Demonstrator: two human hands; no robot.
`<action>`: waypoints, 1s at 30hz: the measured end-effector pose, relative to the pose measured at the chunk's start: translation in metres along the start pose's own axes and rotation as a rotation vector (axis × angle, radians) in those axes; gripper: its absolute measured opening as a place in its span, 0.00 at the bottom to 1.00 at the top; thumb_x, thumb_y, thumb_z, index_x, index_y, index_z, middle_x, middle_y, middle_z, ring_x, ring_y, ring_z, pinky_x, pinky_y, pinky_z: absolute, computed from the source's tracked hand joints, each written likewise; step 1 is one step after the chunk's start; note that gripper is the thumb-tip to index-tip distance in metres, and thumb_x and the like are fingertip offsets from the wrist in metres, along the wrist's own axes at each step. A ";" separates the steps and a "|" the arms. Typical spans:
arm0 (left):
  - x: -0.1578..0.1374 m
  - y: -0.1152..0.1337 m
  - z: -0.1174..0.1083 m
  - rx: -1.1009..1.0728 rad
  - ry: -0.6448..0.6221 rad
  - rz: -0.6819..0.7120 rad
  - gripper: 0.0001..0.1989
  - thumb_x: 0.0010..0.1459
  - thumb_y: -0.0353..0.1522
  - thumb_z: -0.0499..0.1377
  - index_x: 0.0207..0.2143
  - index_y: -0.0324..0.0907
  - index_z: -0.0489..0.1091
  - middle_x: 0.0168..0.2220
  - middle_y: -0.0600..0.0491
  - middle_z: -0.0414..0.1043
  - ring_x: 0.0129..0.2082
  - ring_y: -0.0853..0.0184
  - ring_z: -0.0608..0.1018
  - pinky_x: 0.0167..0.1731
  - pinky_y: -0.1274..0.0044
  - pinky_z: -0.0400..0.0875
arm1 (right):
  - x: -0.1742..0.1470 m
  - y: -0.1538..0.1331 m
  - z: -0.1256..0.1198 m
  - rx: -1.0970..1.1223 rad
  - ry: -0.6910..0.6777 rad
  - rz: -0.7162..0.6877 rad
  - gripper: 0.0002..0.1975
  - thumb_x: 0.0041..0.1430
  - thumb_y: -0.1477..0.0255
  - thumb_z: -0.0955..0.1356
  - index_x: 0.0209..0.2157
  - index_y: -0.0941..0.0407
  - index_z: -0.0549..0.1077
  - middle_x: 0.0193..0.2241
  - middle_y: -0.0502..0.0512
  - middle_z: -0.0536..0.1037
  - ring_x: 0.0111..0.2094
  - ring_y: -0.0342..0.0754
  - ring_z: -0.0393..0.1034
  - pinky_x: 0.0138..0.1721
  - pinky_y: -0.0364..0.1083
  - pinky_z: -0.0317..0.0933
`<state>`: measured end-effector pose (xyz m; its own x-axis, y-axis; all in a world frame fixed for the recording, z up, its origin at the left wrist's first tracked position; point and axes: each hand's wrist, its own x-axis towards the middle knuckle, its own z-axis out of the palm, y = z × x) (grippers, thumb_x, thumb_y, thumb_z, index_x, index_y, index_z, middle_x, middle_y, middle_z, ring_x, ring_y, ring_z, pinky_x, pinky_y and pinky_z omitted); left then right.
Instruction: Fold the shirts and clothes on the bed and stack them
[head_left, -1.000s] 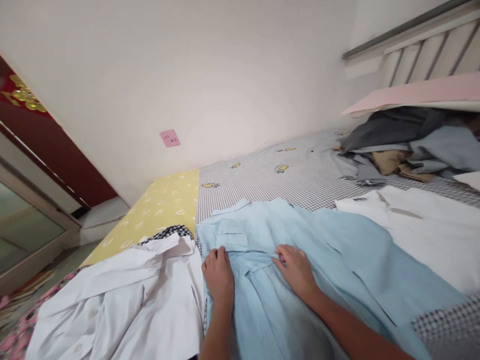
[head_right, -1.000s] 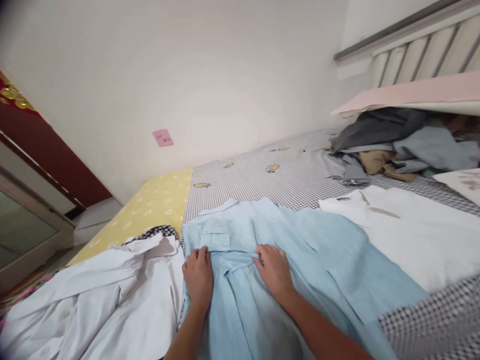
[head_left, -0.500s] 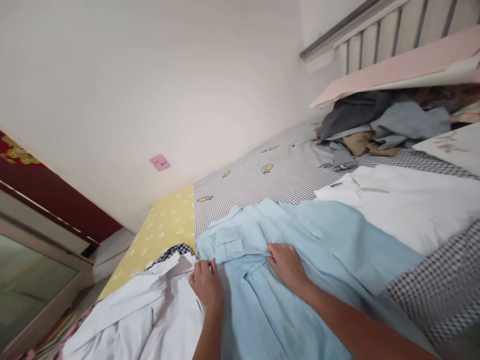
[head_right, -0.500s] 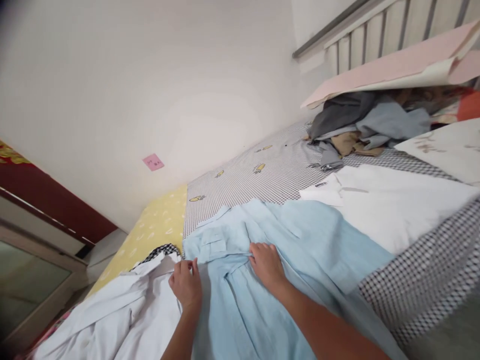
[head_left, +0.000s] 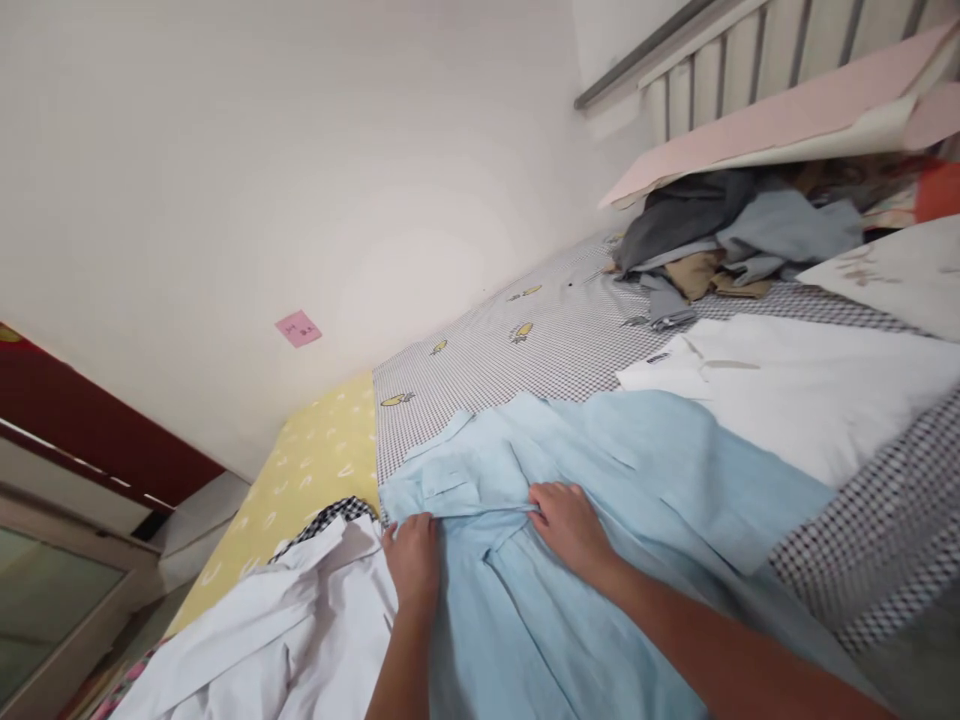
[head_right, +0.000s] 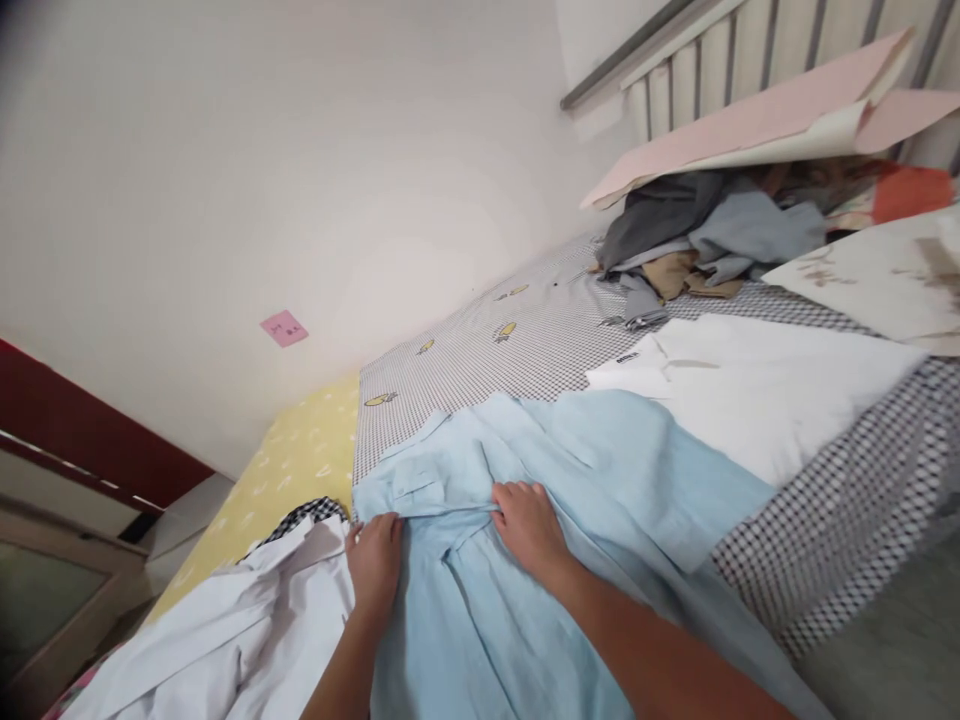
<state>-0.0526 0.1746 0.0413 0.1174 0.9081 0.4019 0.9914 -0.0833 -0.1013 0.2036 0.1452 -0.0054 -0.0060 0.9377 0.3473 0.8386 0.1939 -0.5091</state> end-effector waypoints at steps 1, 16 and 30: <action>0.003 0.002 -0.004 0.002 0.026 -0.004 0.15 0.67 0.31 0.50 0.41 0.45 0.78 0.39 0.48 0.82 0.42 0.60 0.81 0.59 0.61 0.62 | 0.000 0.000 0.000 -0.001 -0.002 0.003 0.04 0.64 0.77 0.67 0.37 0.53 0.71 0.36 0.52 0.80 0.42 0.51 0.71 0.42 0.48 0.50; -0.073 -0.009 -0.036 0.259 0.011 0.161 0.18 0.64 0.23 0.50 0.35 0.46 0.78 0.43 0.48 0.81 0.49 0.55 0.78 0.67 0.49 0.50 | 0.000 0.001 -0.003 -0.032 0.024 0.003 0.09 0.55 0.82 0.66 0.29 0.54 0.66 0.30 0.50 0.75 0.36 0.48 0.68 0.39 0.46 0.47; -0.095 0.058 0.004 -0.024 -0.199 -0.012 0.25 0.72 0.40 0.44 0.69 0.57 0.56 0.72 0.50 0.54 0.71 0.55 0.59 0.66 0.50 0.57 | -0.002 0.003 -0.002 -0.081 -0.036 0.014 0.05 0.59 0.79 0.67 0.35 0.54 0.69 0.33 0.52 0.77 0.39 0.49 0.68 0.41 0.47 0.48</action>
<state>-0.0065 0.0850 -0.0069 0.0943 0.9720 0.2151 0.9940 -0.0799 -0.0747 0.2068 0.1435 -0.0060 -0.0125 0.9501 0.3116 0.8800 0.1584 -0.4478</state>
